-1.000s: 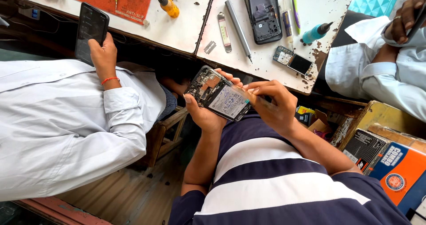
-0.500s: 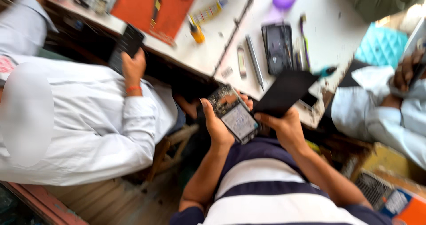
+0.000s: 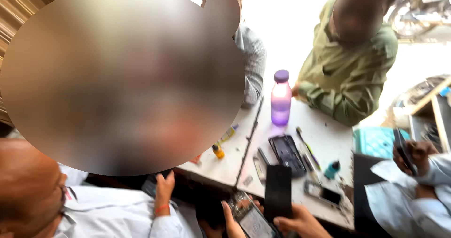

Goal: The person removes a protective film from a smartphone battery and places it into the phone chassis. They then handle the phone's back cover and internal components while seated at a workbench.

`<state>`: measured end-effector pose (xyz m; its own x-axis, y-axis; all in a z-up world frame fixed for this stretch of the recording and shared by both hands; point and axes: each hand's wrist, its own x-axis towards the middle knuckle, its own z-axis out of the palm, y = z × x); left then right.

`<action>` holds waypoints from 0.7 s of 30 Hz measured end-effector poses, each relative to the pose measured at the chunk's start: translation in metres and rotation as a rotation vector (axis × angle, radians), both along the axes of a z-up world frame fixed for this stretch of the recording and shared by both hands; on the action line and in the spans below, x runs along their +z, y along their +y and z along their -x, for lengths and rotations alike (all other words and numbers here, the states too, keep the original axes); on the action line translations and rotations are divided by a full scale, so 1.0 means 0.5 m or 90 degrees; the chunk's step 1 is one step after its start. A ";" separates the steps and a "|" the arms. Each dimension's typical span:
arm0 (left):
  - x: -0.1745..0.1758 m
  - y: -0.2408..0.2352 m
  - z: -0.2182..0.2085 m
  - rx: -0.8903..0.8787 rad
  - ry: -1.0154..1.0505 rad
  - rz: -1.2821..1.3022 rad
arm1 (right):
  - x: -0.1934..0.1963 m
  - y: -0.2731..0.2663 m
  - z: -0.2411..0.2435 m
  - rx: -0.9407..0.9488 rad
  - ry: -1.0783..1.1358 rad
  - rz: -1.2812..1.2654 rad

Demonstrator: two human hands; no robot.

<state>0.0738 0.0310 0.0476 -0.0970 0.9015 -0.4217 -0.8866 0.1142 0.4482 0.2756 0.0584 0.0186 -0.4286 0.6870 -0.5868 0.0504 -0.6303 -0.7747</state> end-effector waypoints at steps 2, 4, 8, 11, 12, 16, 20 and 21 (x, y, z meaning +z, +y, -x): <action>-0.014 -0.063 -0.010 0.002 -0.016 0.068 | -0.027 -0.018 -0.009 0.007 0.025 -0.040; -0.022 -0.072 -0.003 0.001 -0.013 0.103 | -0.046 -0.016 -0.010 0.021 0.030 -0.045; -0.025 -0.041 0.004 0.006 0.021 0.118 | -0.051 -0.034 -0.014 -0.019 0.048 -0.059; -0.004 -0.050 0.008 0.006 0.067 0.134 | -0.037 -0.064 -0.007 0.019 -0.126 -0.085; 0.003 -0.043 0.009 0.004 0.079 0.131 | -0.031 -0.053 -0.001 -0.001 -0.082 -0.075; 0.003 -0.054 0.010 0.015 0.091 0.094 | -0.023 -0.055 0.006 -0.025 -0.035 -0.046; -0.002 -0.063 0.012 0.018 0.091 0.099 | -0.031 -0.066 0.007 -0.029 -0.058 -0.021; -0.004 -0.065 0.012 0.020 0.093 0.095 | -0.034 -0.068 0.006 -0.023 -0.064 -0.025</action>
